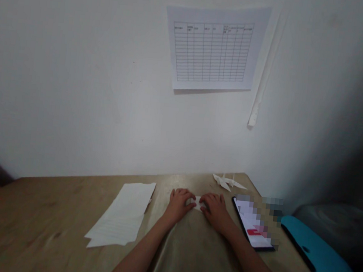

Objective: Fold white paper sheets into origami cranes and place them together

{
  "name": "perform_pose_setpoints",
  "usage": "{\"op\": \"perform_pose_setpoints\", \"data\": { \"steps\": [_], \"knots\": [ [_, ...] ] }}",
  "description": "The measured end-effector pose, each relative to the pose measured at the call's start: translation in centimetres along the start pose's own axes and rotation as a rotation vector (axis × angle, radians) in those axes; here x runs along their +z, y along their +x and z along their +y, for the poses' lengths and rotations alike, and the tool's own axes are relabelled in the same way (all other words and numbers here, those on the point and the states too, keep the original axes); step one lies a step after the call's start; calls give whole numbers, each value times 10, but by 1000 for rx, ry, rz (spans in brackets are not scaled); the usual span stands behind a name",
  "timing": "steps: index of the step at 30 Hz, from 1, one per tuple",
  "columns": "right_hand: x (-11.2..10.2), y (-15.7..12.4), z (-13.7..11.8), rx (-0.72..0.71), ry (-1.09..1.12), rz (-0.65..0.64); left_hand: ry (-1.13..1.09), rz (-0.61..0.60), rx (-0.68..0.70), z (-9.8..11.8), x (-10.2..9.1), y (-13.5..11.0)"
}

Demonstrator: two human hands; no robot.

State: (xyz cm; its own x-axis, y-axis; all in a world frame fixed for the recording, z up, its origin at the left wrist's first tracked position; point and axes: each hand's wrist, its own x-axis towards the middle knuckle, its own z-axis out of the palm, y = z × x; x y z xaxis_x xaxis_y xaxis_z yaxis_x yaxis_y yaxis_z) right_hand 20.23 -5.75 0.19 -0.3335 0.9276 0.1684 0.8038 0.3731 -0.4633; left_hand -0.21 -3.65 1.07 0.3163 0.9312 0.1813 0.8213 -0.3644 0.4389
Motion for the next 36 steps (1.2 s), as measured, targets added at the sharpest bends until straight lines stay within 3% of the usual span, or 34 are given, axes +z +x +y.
{"op": "perform_pose_setpoints", "data": {
  "steps": [14, 36],
  "knots": [
    [0, 0, -2, -21, -47, 23, 65, -14, -1, 4, -1, 1],
    [0, 1, -6, 3, -36, 12, -36, -8, 22, 2, -3, -1]
  ]
}}
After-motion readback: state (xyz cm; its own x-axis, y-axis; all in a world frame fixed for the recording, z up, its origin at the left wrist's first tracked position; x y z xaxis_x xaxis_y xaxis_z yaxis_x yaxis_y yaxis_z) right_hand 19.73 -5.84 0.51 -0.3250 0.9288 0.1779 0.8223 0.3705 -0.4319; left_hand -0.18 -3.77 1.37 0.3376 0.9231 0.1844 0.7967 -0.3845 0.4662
